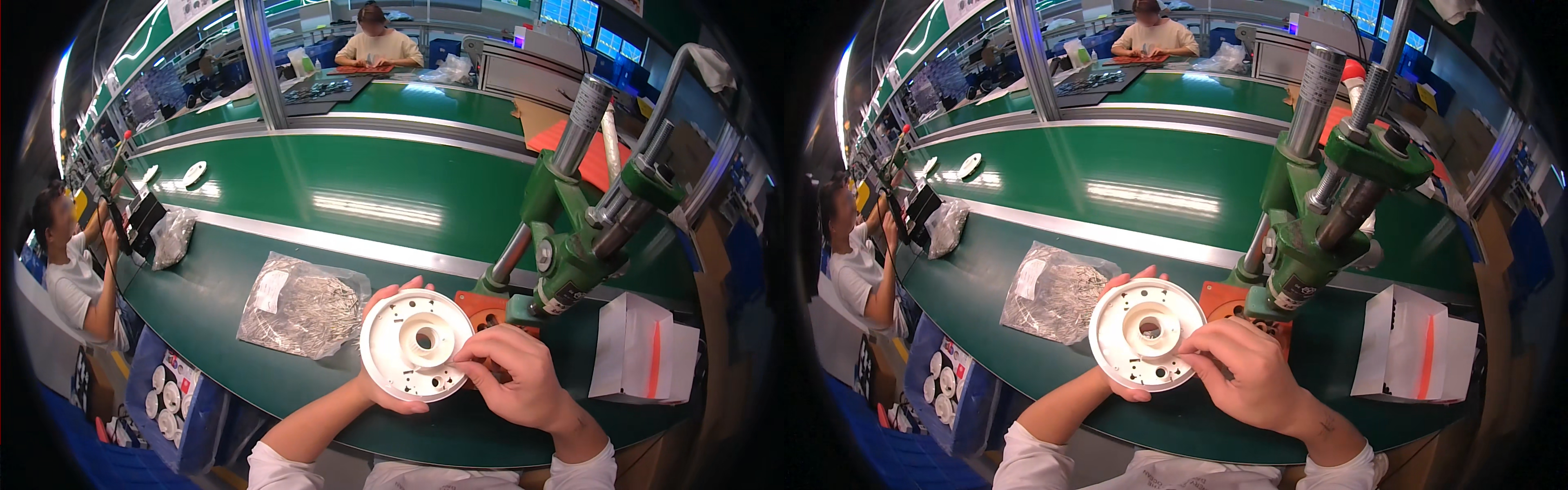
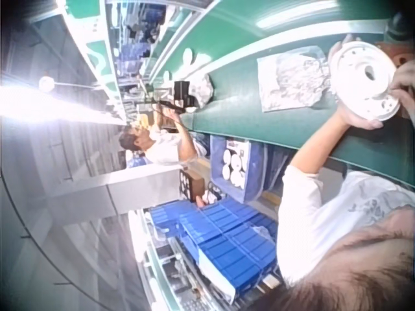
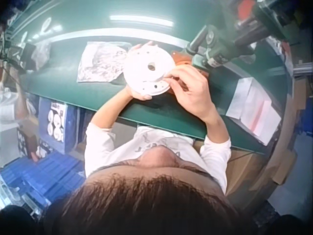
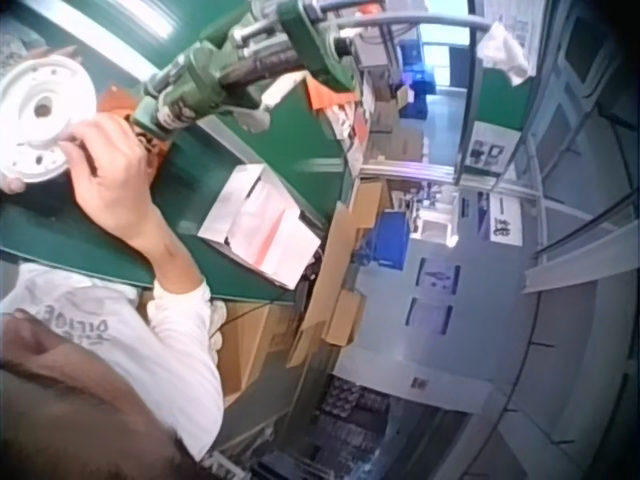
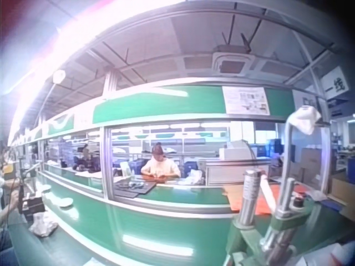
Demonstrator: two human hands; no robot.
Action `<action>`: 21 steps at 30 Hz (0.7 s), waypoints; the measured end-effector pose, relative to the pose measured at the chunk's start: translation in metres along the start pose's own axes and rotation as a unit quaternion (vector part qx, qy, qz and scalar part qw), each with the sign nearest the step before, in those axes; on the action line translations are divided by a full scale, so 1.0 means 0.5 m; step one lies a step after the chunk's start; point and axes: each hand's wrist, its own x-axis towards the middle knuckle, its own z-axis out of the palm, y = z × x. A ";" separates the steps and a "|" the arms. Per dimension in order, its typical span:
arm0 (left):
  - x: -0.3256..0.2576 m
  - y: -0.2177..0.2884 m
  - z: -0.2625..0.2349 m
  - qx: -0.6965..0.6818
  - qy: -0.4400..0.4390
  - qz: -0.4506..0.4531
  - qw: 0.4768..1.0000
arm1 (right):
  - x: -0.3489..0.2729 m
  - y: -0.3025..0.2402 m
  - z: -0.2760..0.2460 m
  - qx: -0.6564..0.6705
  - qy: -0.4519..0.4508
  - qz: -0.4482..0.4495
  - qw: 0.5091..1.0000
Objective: The person assembles light fixture bases by inserting metal pins into plastic components, then secures them using a manual press.
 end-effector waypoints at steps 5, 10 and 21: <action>0.001 0.002 -0.005 0.013 -0.007 0.007 1.000 | -0.001 0.001 0.004 -0.011 0.009 -0.009 1.000; 0.001 0.005 -0.006 0.127 -0.025 0.040 0.991 | -0.004 0.008 0.005 -0.046 0.010 -0.022 0.999; -0.002 0.017 0.004 0.276 0.009 0.073 0.958 | 0.000 0.045 0.013 -0.029 0.017 -0.009 0.999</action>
